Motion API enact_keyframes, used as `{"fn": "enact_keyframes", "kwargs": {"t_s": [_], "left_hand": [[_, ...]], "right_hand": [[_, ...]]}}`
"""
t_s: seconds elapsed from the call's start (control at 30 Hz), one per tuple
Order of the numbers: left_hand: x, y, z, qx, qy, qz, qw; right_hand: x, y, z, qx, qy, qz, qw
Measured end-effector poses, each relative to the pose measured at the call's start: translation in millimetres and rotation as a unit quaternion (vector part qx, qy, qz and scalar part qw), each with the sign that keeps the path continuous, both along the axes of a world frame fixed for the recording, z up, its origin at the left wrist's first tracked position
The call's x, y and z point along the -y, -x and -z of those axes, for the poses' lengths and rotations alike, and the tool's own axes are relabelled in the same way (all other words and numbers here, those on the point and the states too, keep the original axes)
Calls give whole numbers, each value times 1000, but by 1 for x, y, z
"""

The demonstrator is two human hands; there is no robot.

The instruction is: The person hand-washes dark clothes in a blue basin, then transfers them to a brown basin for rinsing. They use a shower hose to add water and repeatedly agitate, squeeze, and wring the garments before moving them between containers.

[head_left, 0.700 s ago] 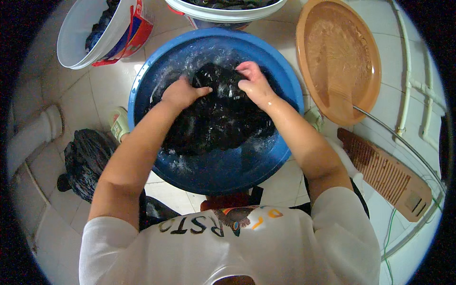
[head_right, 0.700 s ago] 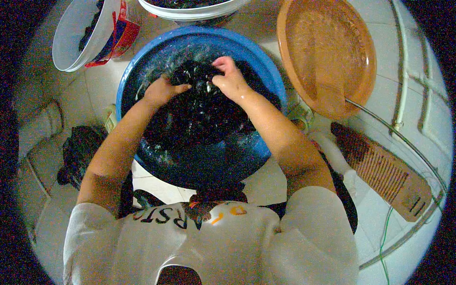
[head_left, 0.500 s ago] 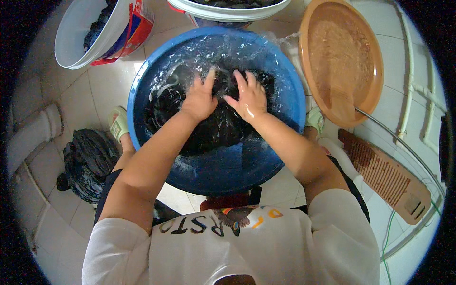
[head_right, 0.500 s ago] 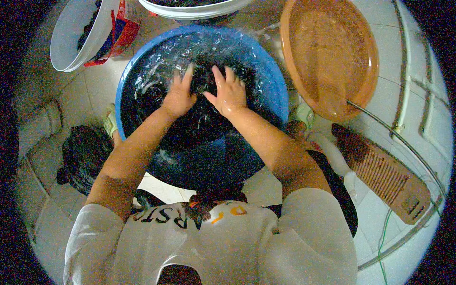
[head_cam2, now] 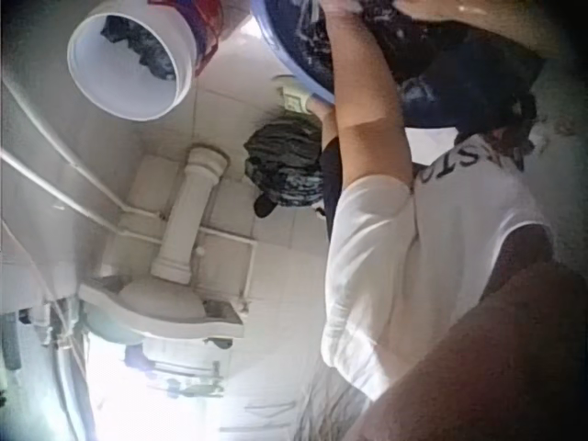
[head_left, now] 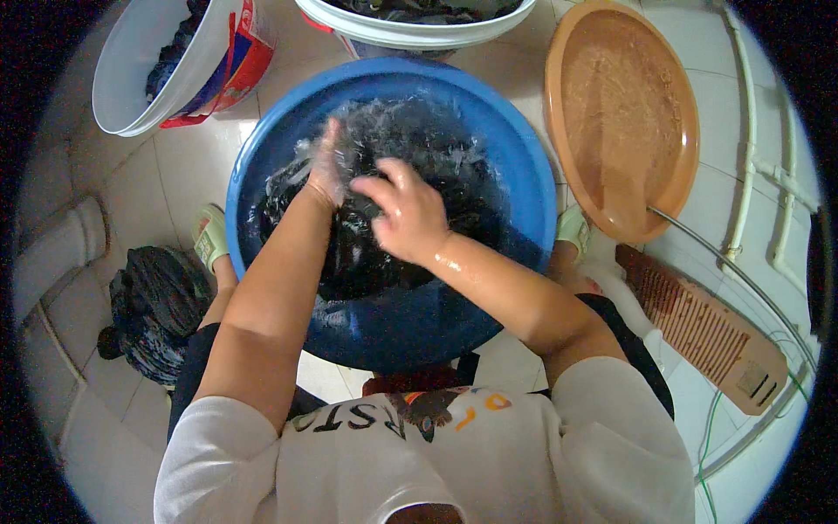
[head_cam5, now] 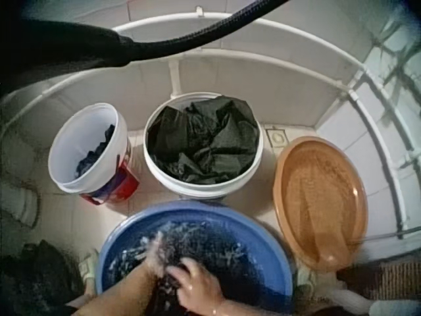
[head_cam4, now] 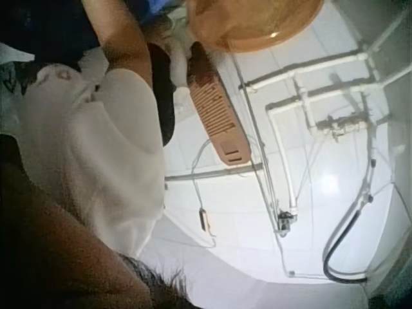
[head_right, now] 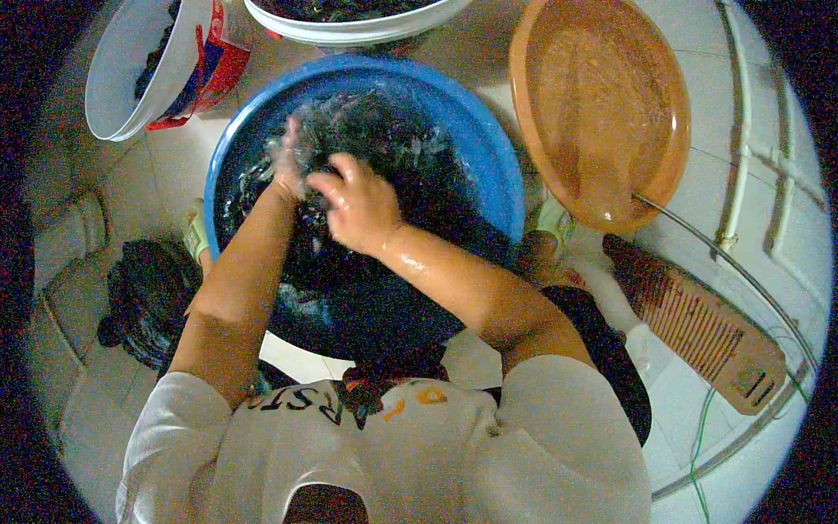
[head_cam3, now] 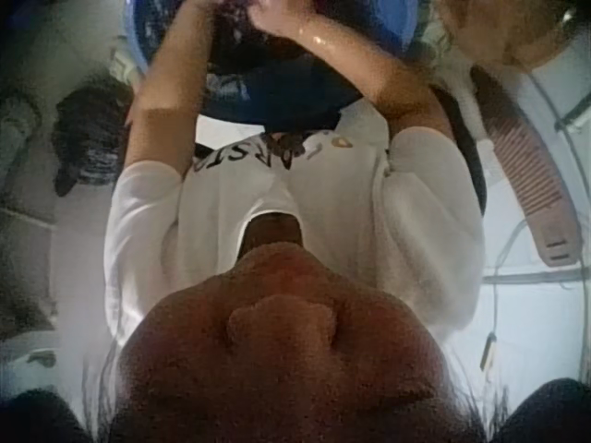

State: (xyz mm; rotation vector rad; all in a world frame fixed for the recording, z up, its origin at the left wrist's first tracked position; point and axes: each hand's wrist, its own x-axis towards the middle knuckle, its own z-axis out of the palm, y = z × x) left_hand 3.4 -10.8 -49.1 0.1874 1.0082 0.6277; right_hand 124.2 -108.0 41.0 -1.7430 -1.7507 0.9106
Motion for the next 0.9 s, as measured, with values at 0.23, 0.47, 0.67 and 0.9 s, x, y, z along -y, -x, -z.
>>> {"fn": "enact_keyframes", "kwargs": {"t_s": [0.23, 0.47, 0.67, 0.9], "left_hand": [[27, 11, 13, -52, -112, 149, 981], [15, 14, -28, -281, -43, 212, 935], [35, 6, -68, -488, -587, 399, 508], [9, -15, -30, -484, -322, 586, 565]], "right_hand": [[-12, 9, -2, -8, -53, -102, 993], [-41, -35, 43, -6, 99, 196, 976], [11, -61, 55, 111, 36, 17, 993], [-34, -57, 76, 208, 235, -78, 946]]}}
